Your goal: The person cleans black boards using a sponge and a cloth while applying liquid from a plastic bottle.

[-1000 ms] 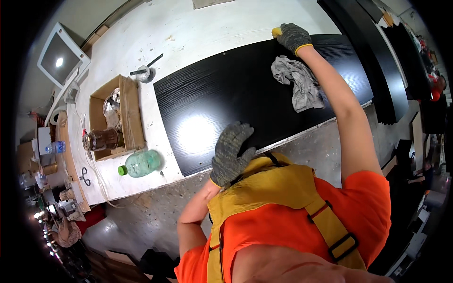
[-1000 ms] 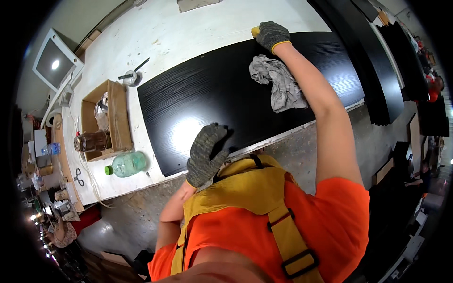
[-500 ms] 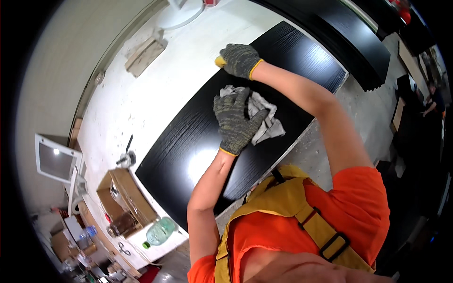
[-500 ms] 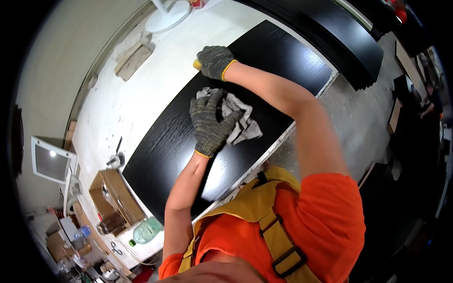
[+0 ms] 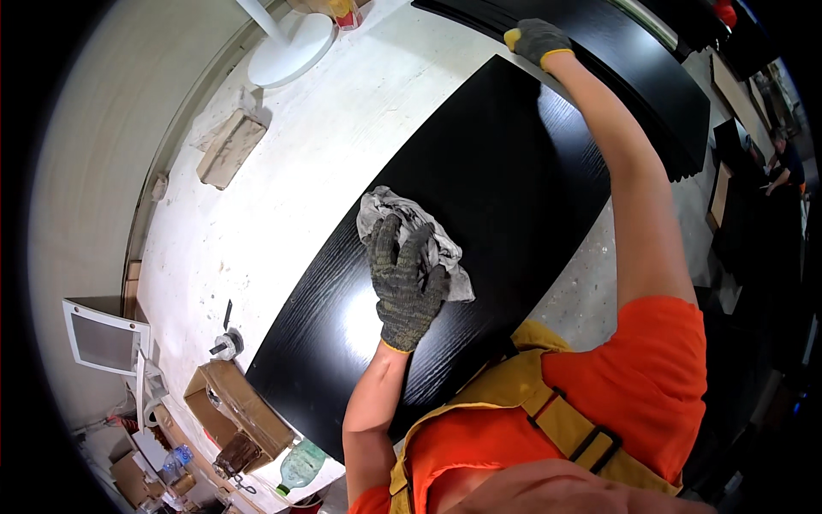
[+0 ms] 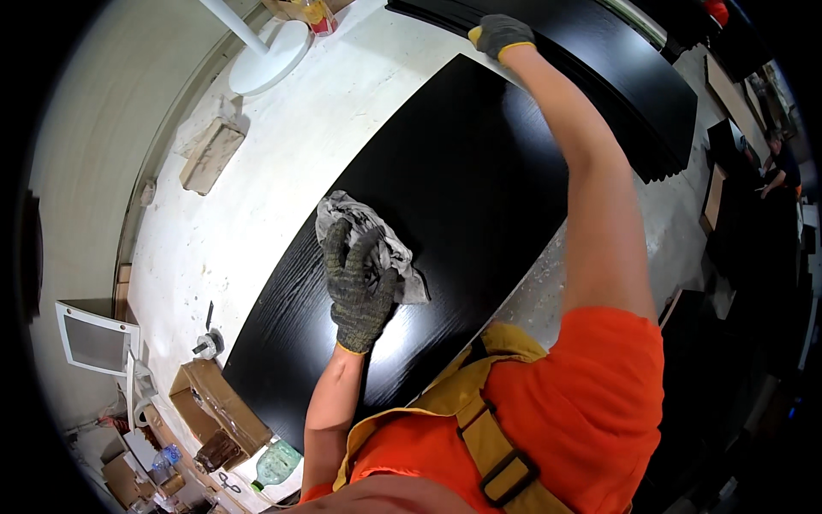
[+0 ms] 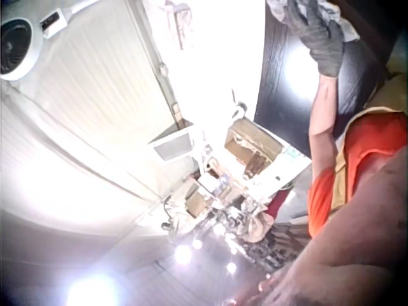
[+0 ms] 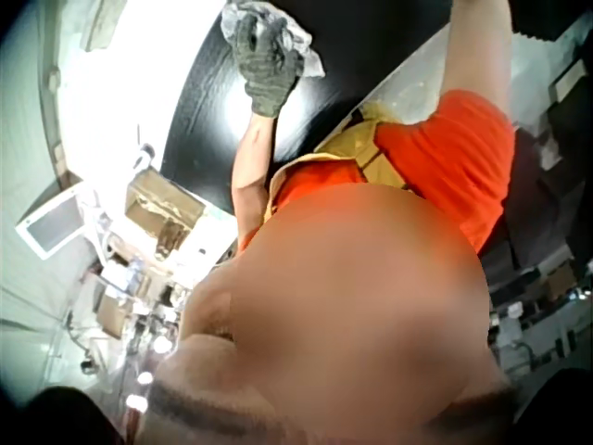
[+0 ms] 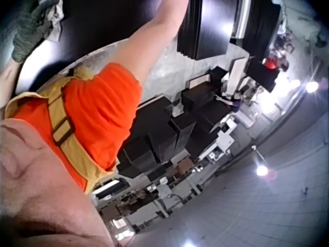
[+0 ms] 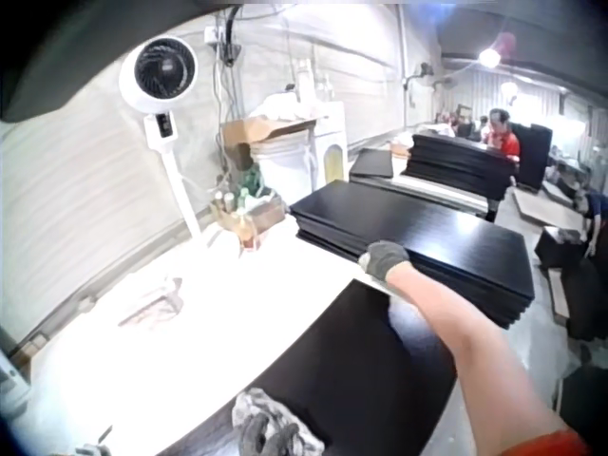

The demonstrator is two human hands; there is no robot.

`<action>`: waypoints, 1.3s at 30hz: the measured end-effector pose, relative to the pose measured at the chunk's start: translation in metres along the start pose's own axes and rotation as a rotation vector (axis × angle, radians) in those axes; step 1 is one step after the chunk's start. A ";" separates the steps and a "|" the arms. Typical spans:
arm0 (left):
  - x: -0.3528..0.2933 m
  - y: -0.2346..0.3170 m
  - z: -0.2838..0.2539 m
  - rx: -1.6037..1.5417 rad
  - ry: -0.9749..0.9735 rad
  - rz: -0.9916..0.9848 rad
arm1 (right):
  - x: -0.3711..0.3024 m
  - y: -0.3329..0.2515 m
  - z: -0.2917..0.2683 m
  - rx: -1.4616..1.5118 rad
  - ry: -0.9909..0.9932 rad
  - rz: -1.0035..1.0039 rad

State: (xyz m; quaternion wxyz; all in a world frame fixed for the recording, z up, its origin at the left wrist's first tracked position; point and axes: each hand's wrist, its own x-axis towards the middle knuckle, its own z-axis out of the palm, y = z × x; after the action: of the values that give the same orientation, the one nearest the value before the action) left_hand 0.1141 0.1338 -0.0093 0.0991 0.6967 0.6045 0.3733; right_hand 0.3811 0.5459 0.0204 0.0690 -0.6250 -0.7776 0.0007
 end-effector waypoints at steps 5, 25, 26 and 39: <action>0.000 0.000 -0.002 -0.076 0.010 -0.044 | -0.001 0.006 0.018 0.706 -0.090 -0.127; -0.005 0.000 0.000 -0.121 0.076 -0.098 | -0.250 0.131 -0.027 0.488 0.085 -0.109; -0.004 0.001 0.001 -0.137 0.080 -0.115 | -0.267 0.137 -0.038 0.551 -0.020 -0.007; 0.004 0.014 0.001 0.116 0.029 -0.050 | -0.307 0.135 -0.006 0.852 0.231 0.199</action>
State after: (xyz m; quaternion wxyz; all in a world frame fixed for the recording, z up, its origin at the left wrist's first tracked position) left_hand 0.1255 0.1341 -0.0002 0.0591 0.6804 0.6438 0.3450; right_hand 0.5775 0.2764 -0.0185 0.4061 -0.6084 -0.6315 0.2574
